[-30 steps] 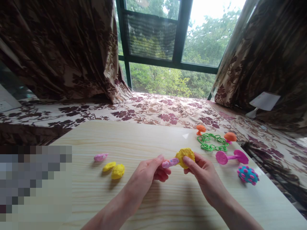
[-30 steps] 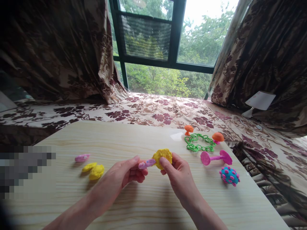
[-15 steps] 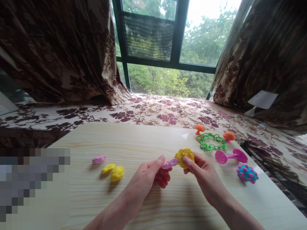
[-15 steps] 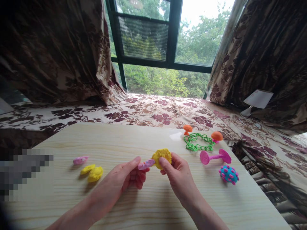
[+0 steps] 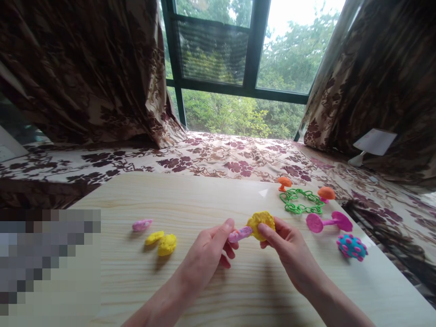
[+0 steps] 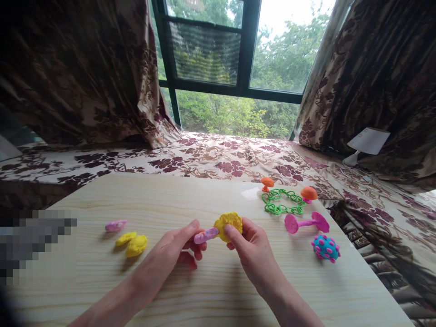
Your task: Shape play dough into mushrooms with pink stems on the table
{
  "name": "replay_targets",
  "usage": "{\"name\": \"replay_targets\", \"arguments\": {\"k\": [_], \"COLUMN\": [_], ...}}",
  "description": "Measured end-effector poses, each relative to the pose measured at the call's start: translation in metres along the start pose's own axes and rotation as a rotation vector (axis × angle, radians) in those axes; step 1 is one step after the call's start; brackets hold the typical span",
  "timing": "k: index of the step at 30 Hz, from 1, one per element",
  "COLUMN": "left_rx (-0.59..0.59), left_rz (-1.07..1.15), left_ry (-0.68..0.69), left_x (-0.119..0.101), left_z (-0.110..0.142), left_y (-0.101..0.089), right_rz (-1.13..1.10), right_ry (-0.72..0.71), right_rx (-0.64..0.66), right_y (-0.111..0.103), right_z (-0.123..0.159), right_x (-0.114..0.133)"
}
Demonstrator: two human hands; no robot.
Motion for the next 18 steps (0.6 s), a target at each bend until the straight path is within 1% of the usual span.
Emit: {"name": "replay_targets", "arguments": {"k": [2, 5, 8, 10, 12, 15, 18], "left_rx": [-0.014, 0.011, 0.036, 0.05, 0.055, 0.086, 0.097], "left_rz": [-0.068, -0.14, -0.146, -0.137, -0.129, -0.105, -0.1], "left_ry": [0.063, 0.131, 0.105, 0.073, 0.054, 0.044, 0.041], "left_x": [-0.0047, -0.0086, -0.0071, -0.0051, -0.0038, -0.0035, -0.004], "left_z": [0.0012, 0.0026, 0.0027, 0.0026, 0.0026, 0.0028, 0.0028], "left_y": [0.0008, 0.0036, 0.0052, 0.0056, 0.0059, 0.007, 0.0077], "right_rz": [-0.013, -0.054, -0.118, -0.123, -0.097, -0.049, 0.05], "right_ry": [0.004, 0.014, 0.055, 0.094, 0.108, 0.093, 0.085], "right_rx": [0.02, 0.062, 0.077, 0.087, 0.118, 0.152, 0.132], "right_y": [0.0026, 0.0065, 0.0075, 0.0067, 0.0059, 0.0052, 0.005], "right_z": [0.0008, 0.0015, 0.0023, 0.0029, 0.0035, 0.0045, 0.0057], "right_x": [0.0013, 0.0029, 0.0016, -0.0007, -0.0028, -0.0048, -0.0054]}}
Point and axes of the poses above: each hand's wrist, its own z-axis away from the middle knuckle, its own y-axis out of the palm, x = y × z, the point moved 2 cm from there along -z, towards the middle knuckle, and after that the axes turned 11 degrees about x, right-handed, at the moved point
